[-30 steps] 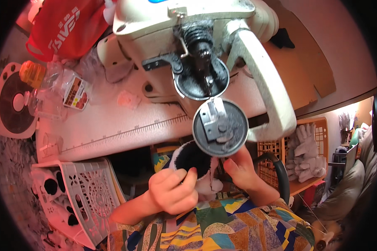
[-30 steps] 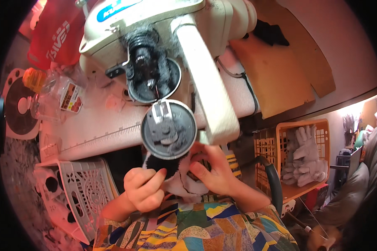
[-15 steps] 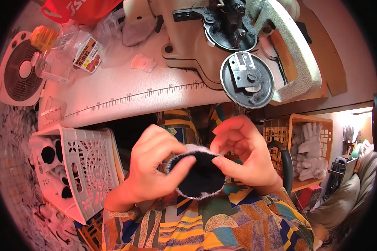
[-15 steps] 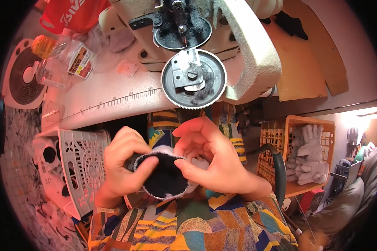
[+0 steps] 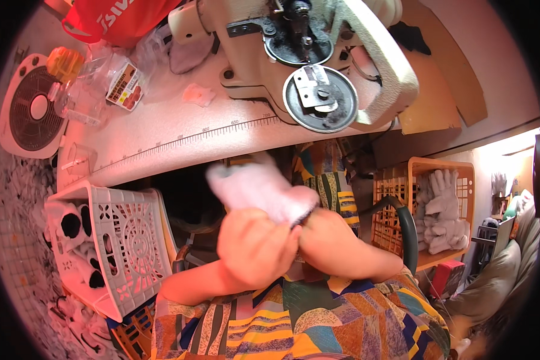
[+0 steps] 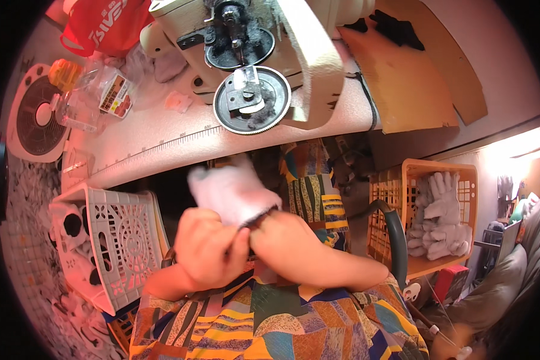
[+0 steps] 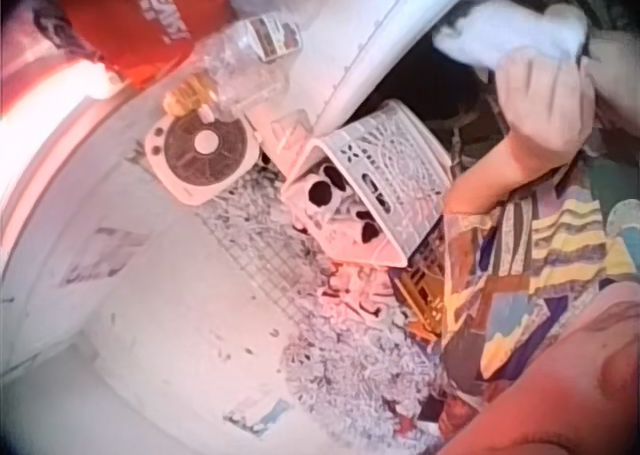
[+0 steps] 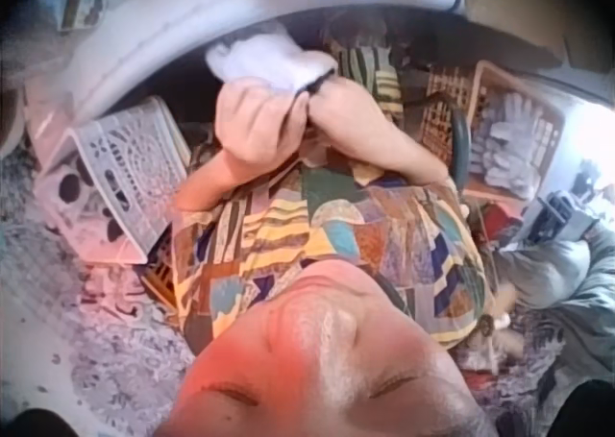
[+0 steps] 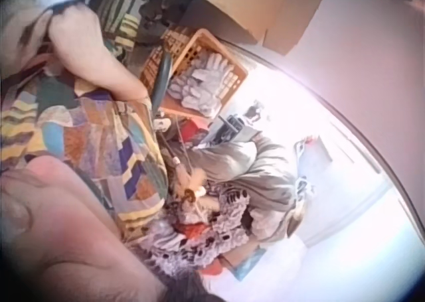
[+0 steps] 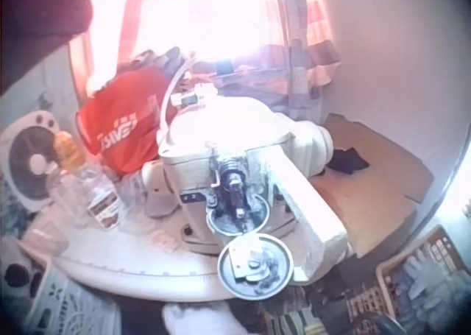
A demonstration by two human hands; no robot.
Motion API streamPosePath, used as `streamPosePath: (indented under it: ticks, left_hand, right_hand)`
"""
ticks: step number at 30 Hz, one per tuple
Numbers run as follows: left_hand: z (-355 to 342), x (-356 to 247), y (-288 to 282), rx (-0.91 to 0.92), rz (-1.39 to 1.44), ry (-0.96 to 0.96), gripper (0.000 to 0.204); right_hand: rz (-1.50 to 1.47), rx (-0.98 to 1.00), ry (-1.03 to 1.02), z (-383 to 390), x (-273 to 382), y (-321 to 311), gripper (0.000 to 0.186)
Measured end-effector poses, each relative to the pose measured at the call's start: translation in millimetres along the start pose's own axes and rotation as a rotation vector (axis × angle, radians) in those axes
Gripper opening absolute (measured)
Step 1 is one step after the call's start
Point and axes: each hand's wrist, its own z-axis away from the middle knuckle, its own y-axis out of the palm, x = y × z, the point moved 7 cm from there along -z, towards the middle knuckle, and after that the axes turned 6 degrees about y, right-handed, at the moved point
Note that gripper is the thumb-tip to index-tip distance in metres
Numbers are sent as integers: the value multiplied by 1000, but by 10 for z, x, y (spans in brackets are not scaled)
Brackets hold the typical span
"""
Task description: The recorder uses a specialized sewing machine to join pieces of fabric for making gloves, repeatedly taking fabric from baskets and processing them through the machine.
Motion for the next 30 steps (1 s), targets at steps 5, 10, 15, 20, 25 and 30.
streamPosePath:
  ticks: [5,10,15,20,25,30]
  left_hand:
    - [108,45,160,114,71,143,38]
    - [242,301,202,367,195,-81,56]
    - [603,525,140,352,202,-111,53]
    - [347,361,163,334,78,-200,66]
    - [325,149,2,192,486,-351,64]
    - [407,184,275,-11,521,-533,50]
  right_hand:
    - [-271,-100,36,-86,-195,57,30]
    - [-242,-130,-59,25,-127,-94,29]
    - [-518,-399,49,183,-361,-598,19]
    - [-442,-652,171,301,-429,-511,25]
    - [-228,-581,-34,187,-117,-500,25]
    - [-642,-612,-73,202,-124,-401,39]
